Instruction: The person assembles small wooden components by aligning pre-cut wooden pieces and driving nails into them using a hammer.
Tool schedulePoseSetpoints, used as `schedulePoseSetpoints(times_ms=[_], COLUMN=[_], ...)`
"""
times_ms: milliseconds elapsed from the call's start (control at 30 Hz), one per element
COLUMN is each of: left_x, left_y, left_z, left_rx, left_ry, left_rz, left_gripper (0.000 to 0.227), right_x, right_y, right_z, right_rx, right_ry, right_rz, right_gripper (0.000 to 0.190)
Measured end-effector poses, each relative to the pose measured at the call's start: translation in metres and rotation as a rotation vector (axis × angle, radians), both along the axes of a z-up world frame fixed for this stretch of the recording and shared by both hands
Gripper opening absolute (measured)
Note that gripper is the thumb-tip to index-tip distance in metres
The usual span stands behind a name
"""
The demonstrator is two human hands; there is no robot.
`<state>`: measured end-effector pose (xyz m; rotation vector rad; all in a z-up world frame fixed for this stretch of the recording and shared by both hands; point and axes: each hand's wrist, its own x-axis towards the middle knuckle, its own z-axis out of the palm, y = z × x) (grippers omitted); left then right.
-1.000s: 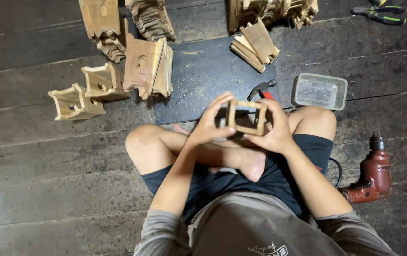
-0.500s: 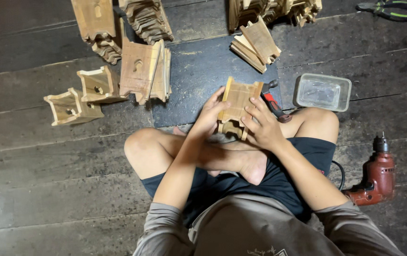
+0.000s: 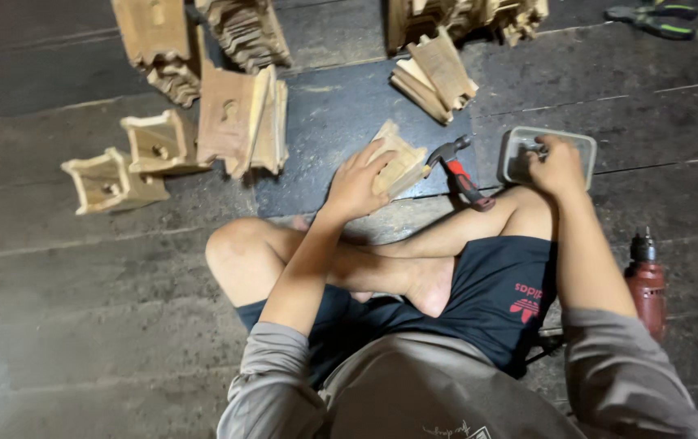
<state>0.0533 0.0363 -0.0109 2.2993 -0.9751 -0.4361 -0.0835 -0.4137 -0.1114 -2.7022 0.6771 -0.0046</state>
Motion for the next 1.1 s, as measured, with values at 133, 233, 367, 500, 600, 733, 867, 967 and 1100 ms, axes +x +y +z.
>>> schedulePoseSetpoints(times_ms=[133,233,367,500,600,733,867,967,1100], left_x=[-0.006,-0.021,-0.031,-0.035,-0.041,-0.04,-0.036,-0.037,-0.036], left_y=[0.007,0.018,0.024,0.024,0.025,0.031,0.033,0.032,0.028], left_z=[0.005,0.016,-0.016,-0.014,0.005,0.002,-0.019,-0.026,-0.038], left_rx=[0.142,0.21,0.011,-0.08,-0.145,-0.158,-0.1,-0.07,-0.033], left_ry=[-0.116,-0.21,0.185,0.219,0.163,0.27,0.315,0.283,0.209], left_rz=[-0.008,0.097,0.282,0.297,0.358,0.549,0.599,0.536,0.503], left_gripper=[0.078,0.056,0.057,0.051,0.063,0.092,0.097,0.086,0.069], right_x=[0.023,0.029,0.036,0.04,0.041,0.037,0.036,0.037,0.039], right_y=[-0.005,-0.003,0.01,0.03,0.038,0.055,0.066,0.056,0.054], right_z=[-0.017,-0.025,-0.005,0.014,0.027,0.056,0.071,0.051,0.043], right_rx=[-0.029,-0.062,-0.149,-0.133,-0.138,-0.128,-0.082,-0.12,-0.169], right_ry=[0.213,0.342,0.437,0.476,0.508,0.489,0.468,0.45,0.468], right_rz=[-0.047,0.017,0.07,0.086,0.097,0.119,0.178,0.224,0.225], right_gripper=[0.05,0.059,0.046,0.038,0.037,0.035,0.047,0.044,0.04])
